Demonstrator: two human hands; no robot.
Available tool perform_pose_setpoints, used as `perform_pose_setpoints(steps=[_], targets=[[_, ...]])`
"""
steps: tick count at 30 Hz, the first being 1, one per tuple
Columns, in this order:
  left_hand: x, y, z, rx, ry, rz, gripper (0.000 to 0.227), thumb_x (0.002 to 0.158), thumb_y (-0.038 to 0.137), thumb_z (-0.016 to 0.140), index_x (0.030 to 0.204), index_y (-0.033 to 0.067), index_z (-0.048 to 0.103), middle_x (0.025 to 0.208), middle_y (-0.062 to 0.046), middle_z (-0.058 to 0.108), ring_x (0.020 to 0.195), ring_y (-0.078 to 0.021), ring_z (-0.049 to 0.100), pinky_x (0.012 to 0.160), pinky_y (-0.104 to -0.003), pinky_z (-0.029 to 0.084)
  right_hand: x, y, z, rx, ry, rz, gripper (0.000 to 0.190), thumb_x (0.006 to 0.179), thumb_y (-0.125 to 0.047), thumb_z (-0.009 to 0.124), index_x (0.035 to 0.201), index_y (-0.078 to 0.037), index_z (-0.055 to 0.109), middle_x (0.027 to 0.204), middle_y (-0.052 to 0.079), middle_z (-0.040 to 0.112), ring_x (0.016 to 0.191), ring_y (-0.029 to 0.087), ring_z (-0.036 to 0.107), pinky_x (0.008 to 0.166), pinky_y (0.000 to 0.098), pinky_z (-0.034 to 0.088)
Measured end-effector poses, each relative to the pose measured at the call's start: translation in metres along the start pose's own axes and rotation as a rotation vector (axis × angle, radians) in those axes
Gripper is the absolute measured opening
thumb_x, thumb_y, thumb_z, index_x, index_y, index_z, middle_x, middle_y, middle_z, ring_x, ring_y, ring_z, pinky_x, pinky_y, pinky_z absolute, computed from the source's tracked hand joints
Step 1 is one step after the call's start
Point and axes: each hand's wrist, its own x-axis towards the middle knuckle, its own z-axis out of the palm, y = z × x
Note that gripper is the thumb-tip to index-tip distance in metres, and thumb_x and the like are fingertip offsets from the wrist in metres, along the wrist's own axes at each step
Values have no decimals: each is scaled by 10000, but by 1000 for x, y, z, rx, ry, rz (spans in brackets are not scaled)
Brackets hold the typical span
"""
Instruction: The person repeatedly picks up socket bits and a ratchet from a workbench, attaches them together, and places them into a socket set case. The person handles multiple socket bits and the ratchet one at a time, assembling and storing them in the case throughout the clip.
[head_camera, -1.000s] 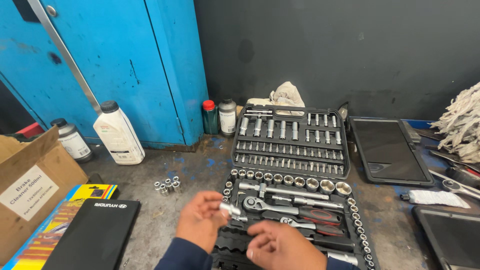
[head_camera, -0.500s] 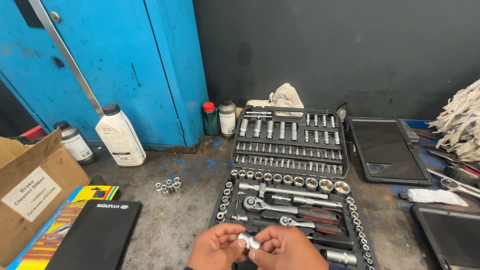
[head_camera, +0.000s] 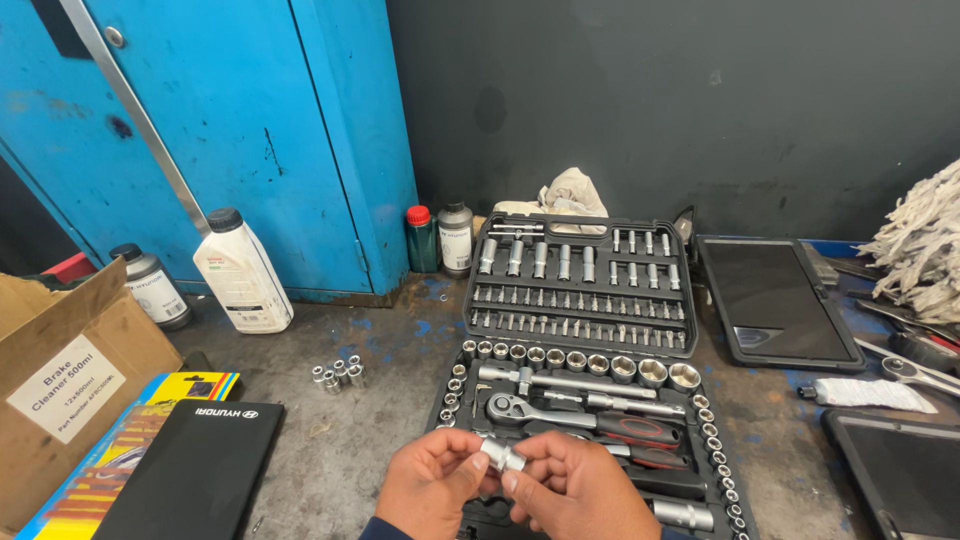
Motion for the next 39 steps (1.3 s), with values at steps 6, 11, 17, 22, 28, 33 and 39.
perform_pose_setpoints(steps=[6, 11, 17, 22, 28, 33, 39], targets=[[1, 3, 5, 18, 54, -3, 141, 902, -7, 651, 1003, -93, 698, 901, -181, 771, 804, -217, 757, 740, -348, 637, 0, 1, 1, 52, 36, -64, 443, 811, -50, 789, 1217, -34, 613, 755, 48, 712, 658, 99, 708, 567, 241, 550], [-1, 5, 4, -3, 33, 38, 144, 897, -6, 662, 1009, -92, 688, 894, -184, 768, 799, -223, 757, 718, -355, 637, 0, 0, 1, 37, 54, -44, 325, 823, -52, 788, 1096, 3, 621, 767, 61, 735, 654, 103, 713, 551, 239, 539], [-4, 6, 6, -14, 37, 37, 179, 879, -18, 664, 1049, -71, 683, 917, -178, 766, 811, -222, 753, 719, -358, 640, -2, -2, 0, 18, 77, -2, 264, 857, -90, 780, 1057, 12, 641, 737, 82, 726, 632, 118, 719, 521, 247, 528], [-7, 11, 7, -47, -17, 46, 180, 888, -32, 657, 1055, -93, 685, 937, -172, 763, 852, -220, 757, 750, -361, 632, -3, -2, 1, 36, 76, -55, 285, 839, -62, 777, 1081, 11, 645, 743, 72, 721, 632, 110, 706, 531, 248, 539], [-11, 28, 16, 12, -19, 47, 182, 899, -19, 636, 1059, -80, 698, 941, -160, 769, 862, -205, 744, 788, -359, 619, 1, 0, -1, 84, 86, -156, 328, 816, -10, 773, 1113, 1, 635, 790, 72, 733, 675, 105, 707, 610, 241, 563], [-15, 41, 25, -10, -35, 86, 168, 910, -2, 641, 1047, -77, 702, 955, -147, 768, 855, -188, 723, 798, -339, 601, 2, 1, -2, 168, 98, -264, 307, 797, 63, 771, 1066, 22, 628, 827, 55, 712, 727, 78, 670, 643, 226, 552], [-15, 49, 32, -11, -38, 146, 132, 916, -11, 659, 1015, -78, 716, 992, -154, 748, 849, -187, 709, 803, -350, 591, 0, -7, 0, 187, 132, -300, 335, 787, 73, 782, 1082, 21, 632, 832, 48, 690, 712, 74, 632, 609, 215, 506]])
